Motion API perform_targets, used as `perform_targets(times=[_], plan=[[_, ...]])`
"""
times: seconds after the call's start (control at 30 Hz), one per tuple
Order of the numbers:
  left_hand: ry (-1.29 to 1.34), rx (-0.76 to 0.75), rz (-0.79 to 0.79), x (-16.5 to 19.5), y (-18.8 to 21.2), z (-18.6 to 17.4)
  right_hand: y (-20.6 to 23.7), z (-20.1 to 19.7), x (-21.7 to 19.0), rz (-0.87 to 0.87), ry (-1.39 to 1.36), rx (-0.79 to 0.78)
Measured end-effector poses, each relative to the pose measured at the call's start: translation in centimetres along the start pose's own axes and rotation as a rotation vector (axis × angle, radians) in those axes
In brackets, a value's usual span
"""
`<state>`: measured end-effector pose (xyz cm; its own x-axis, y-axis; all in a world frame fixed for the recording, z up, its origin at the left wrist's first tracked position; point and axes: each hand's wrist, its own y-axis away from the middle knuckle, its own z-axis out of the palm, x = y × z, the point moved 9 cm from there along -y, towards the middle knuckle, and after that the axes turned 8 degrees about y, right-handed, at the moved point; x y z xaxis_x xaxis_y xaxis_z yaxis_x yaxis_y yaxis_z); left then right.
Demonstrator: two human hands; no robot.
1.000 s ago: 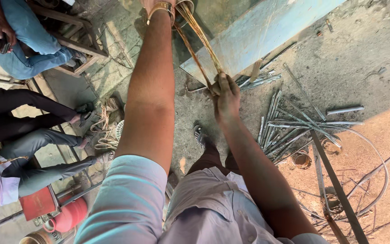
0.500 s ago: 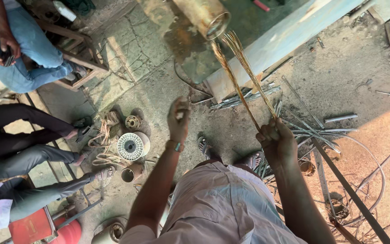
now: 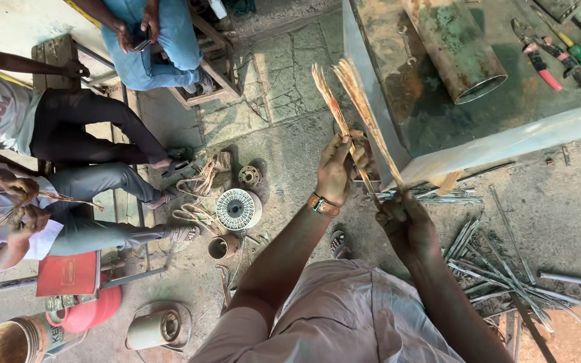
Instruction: The person gathers copper wire strands, aligns them, and winds them into a cylindrical metal housing. They use a screwdriver to press the wires down inside the housing and then remove the bundle to continue winding additional strands.
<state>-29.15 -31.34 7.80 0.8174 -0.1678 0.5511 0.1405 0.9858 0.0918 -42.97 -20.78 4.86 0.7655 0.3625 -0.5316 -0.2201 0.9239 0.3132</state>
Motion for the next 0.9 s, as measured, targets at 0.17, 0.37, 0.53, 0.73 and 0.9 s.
perform_targets(times=[0.17, 0.37, 0.53, 0.73, 0.9], plan=[[-0.042, -0.072, 0.102, 2.6, -1.0, 0.3, -2.2, 0.3, 2.3, 0.112, 0.202, 0.035], [-0.271, -0.042, 0.109, 3.7, -2.1, 0.1, -6.2, 2.7, 0.5, 0.038, 0.573, -0.127], [-0.411, -0.155, 0.126, 3.8, -2.1, 1.5, -9.2, 5.0, -4.0, -0.048, 0.832, -0.13], [-0.478, -0.198, 0.146, 3.9, -1.4, 4.4, -10.8, 7.5, -10.2, -0.281, 0.746, -0.222], [-0.507, -0.137, 0.11, 3.8, -1.7, 6.0, -10.2, 6.0, -11.4, -0.253, 0.837, -0.178]])
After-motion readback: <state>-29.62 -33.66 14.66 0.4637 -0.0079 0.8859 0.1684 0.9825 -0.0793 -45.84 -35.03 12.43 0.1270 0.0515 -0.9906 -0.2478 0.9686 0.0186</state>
